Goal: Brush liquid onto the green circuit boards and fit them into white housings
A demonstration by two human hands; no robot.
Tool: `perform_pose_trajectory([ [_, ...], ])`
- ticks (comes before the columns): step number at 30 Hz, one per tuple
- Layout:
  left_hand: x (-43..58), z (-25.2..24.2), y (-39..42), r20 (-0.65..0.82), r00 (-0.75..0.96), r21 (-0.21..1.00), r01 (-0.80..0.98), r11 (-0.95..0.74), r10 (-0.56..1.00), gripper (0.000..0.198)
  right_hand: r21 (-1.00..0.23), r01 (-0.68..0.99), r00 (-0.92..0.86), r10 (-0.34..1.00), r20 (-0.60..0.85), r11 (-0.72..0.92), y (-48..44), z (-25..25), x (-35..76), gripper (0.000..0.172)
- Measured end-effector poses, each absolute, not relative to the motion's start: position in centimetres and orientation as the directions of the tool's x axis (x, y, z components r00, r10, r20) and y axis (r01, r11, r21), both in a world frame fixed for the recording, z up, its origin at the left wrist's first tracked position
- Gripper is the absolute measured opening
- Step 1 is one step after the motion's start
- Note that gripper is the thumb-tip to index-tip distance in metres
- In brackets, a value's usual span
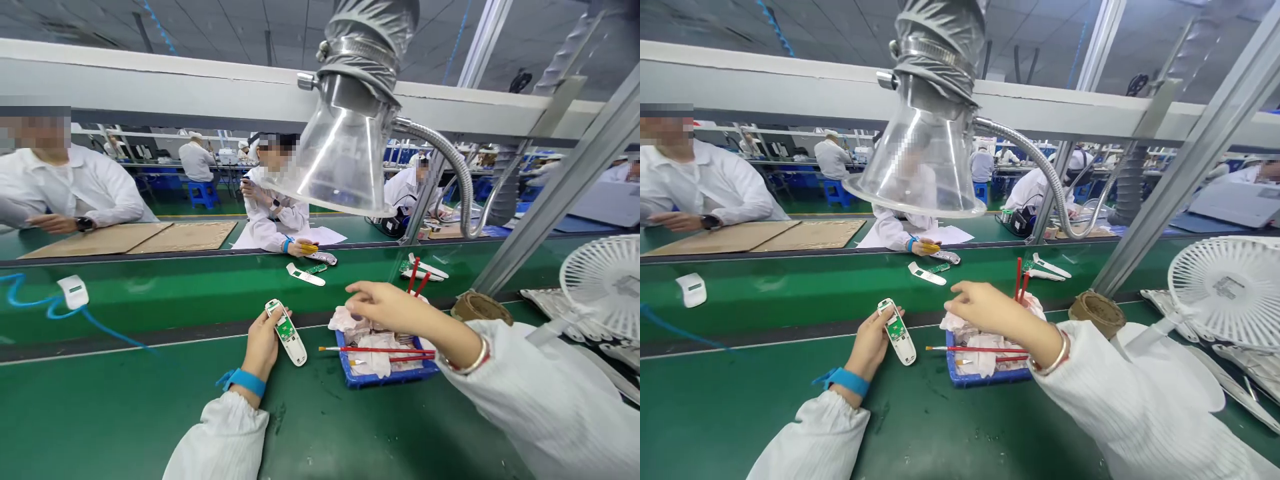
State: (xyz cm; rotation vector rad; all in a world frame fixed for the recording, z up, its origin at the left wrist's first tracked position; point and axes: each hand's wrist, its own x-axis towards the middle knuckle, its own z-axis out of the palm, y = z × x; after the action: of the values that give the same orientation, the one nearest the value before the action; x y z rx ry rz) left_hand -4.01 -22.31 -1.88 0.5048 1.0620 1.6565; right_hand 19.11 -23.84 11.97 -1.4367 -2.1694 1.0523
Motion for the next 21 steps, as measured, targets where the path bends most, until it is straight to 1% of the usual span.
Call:
perform_pose_trajectory([
  [2,-4.4,-1.7,-22.3,-0.165,-0.332,0.828,-0.558,-0.052,0.929,0.03,-0.722,0.65,-0.456,0.882,-0.12,0.238,-23.0,11.7,17.7,0.045],
  [6,-4.0,0.6,-23.5,-0.121,-0.259,0.817,-0.575,-0.052,0.958,0.035,-0.732,0.619,-0.534,0.835,-0.129,0.283,-22.8,9.0,14.5,0.041],
  [9,-3.6,2.8,-24.8,-0.083,-0.217,0.816,-0.575,-0.059,0.973,0.034,-0.768,0.562,-0.598,0.793,-0.121,0.307,-23.3,7.6,12.6,0.032],
  [12,-3.2,4.7,-26.4,-0.03,-0.19,0.819,-0.567,-0.085,0.981,0.033,-0.798,0.499,-0.652,0.753,-0.088,0.339,-23.9,7.3,11.3,0.023],
  [15,-2.8,5.8,-27.7,0.045,-0.179,0.842,-0.523,-0.134,0.983,0.032,-0.823,0.442,-0.664,0.747,-0.033,0.357,-24.7,7.3,10.6,0.02],
  [18,-2.5,6.3,-28.4,0.113,-0.167,0.868,-0.463,-0.179,0.979,0.03,-0.853,0.395,-0.66,0.751,-0.006,0.34,-25.6,6.9,10.5,0.02],
  [21,-2.3,6.4,-28.7,0.133,-0.167,0.877,-0.439,-0.195,0.977,0.03,-0.873,0.372,-0.632,0.775,0.011,0.315,-26.3,6.4,10.5,0.021],
])
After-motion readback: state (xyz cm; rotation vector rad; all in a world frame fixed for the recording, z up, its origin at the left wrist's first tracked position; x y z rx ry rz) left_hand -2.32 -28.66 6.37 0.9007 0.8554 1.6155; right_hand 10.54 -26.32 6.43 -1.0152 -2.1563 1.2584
